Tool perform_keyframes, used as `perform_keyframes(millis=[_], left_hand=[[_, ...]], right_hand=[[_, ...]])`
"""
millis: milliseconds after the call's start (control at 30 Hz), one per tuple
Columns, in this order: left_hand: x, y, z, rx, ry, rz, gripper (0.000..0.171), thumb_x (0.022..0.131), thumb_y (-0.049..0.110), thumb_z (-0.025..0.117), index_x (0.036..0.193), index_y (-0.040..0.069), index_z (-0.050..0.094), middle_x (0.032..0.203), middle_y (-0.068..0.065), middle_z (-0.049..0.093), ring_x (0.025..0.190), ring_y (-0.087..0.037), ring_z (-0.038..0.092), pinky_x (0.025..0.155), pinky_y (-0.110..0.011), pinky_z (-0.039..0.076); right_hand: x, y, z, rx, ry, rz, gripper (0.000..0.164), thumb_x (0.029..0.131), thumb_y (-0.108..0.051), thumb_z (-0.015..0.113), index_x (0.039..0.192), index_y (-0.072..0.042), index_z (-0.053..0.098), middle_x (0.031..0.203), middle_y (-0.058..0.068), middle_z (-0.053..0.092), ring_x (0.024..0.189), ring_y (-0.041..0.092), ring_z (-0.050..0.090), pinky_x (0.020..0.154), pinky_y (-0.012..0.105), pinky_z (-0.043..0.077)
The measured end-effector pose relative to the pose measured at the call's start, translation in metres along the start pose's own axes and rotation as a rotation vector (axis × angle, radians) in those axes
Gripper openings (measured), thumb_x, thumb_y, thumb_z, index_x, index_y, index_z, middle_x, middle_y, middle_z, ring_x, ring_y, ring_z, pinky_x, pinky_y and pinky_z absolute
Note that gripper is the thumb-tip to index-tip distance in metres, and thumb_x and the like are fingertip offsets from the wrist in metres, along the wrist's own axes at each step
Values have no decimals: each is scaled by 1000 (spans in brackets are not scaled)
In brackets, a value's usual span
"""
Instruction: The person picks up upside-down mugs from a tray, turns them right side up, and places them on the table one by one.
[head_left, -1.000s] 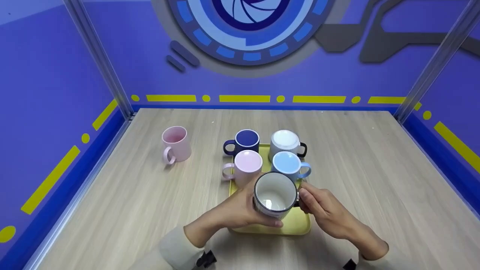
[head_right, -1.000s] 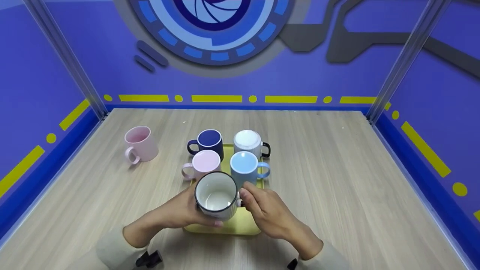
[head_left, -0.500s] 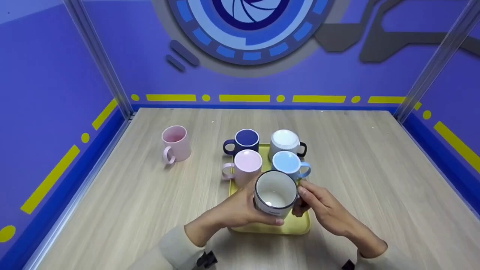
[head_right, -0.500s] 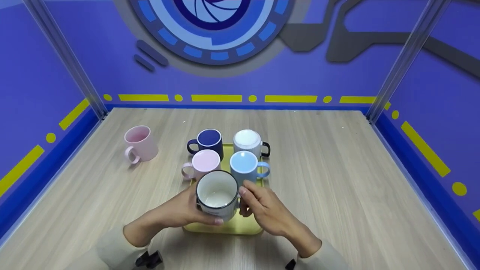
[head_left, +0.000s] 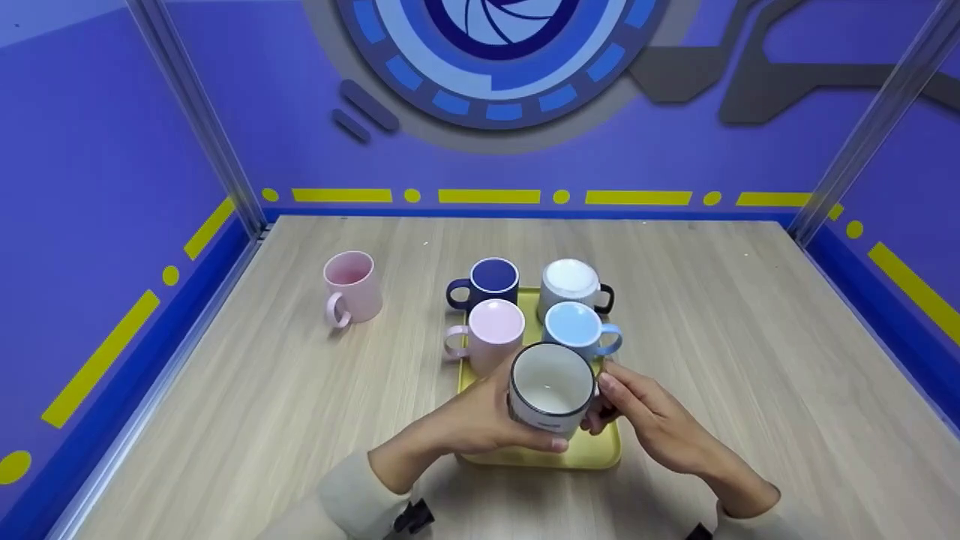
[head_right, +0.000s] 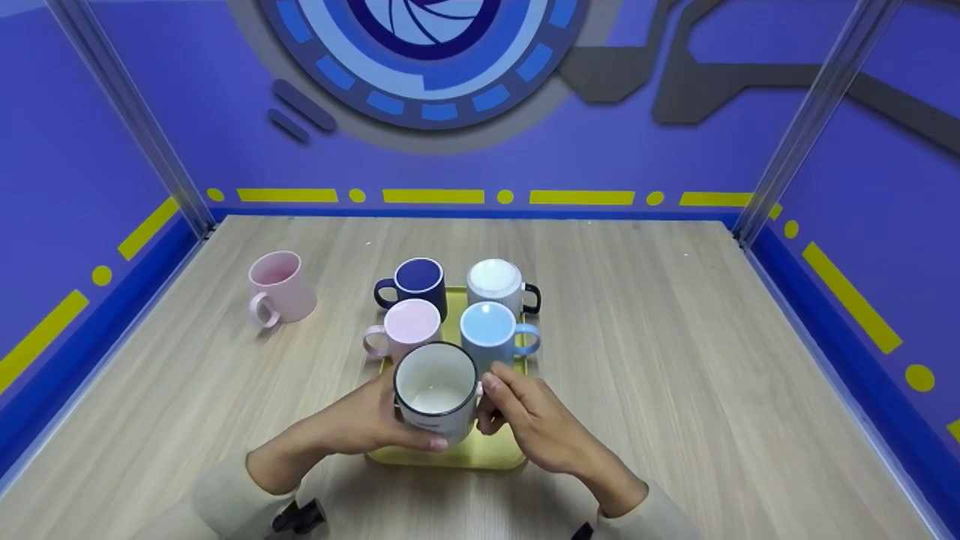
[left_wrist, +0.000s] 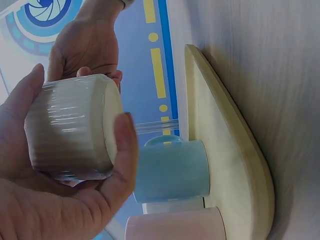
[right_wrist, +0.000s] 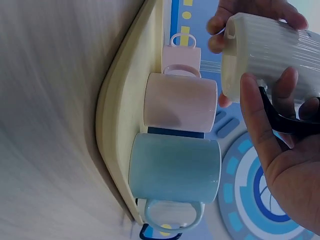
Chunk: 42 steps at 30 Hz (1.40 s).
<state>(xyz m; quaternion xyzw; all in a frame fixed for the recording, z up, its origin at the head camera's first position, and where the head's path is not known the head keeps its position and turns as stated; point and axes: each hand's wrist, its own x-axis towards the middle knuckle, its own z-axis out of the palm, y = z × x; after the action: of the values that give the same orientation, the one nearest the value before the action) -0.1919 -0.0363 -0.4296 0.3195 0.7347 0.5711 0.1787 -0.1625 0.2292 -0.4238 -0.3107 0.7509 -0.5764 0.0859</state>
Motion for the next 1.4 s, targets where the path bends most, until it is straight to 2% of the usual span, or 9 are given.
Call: perform_keyframes(millis=[233,333,600,800,900,1000,1133,1233,1400], left_hand=[[0,-1,-3,33,-25,36,97,74,24,96,151,35,38,142,11,57,132,-10,55,119,-40,37],[-3,-1,-4,68,-17,8,101,72,28,97,152,36,37,142,12,57,133,-10,54,119,-41,36],[-8,-4,-10,180,-9,-104,112,68,36,98,158,36,31,147,11,55,123,-16,60,101,-36,53],[-16,-11,-20,248,-11,-102,96,70,34,97,150,25,45,143,0,57,120,-25,63,99,-39,55],[-21,-13,-26,308,8,-132,85,73,35,95,144,21,51,135,-5,59,112,-27,66,95,-40,55],[-24,-16,-30,391,32,-172,74,76,34,92,138,17,56,119,-6,61,97,-19,66,86,-35,53],[-26,-21,-37,519,53,-217,59,80,31,89,127,10,60,93,0,61,81,-10,57,74,-29,44],[-28,-27,-42,595,52,-254,48,83,27,86,118,9,59,81,3,59,75,-11,52,68,-30,41],[-29,-37,-47,692,18,-332,38,88,27,82,113,14,56,79,4,55,72,-15,51,63,-33,38]], right_hand=[[-1,-1,-1,-11,-4,26,30,114,-12,28,106,-2,56,88,21,64,83,20,67,78,33,60],[-2,-1,-1,-15,-3,30,31,115,-12,28,107,-1,56,89,21,65,83,22,67,78,33,60],[-3,-2,-3,-23,14,55,31,115,-15,28,109,-1,56,90,19,67,84,19,68,80,32,60],[-5,-2,-5,-30,18,87,33,115,-18,28,110,-1,56,92,18,68,86,22,68,80,33,61],[-6,-2,-6,-39,25,102,33,115,-19,29,108,-2,56,92,17,68,85,22,69,80,33,61],[-6,-2,-7,-53,35,105,33,115,-19,30,106,-2,57,92,16,68,85,21,69,80,33,61],[-7,-2,-7,-63,44,114,33,115,-19,31,105,-2,57,92,16,69,85,20,70,80,32,61],[-7,-2,-8,-59,46,126,33,115,-20,31,105,-1,56,93,16,68,86,21,70,80,33,61],[-8,-1,-9,-53,43,126,34,115,-20,30,103,-1,55,93,17,68,86,21,69,80,34,61]])
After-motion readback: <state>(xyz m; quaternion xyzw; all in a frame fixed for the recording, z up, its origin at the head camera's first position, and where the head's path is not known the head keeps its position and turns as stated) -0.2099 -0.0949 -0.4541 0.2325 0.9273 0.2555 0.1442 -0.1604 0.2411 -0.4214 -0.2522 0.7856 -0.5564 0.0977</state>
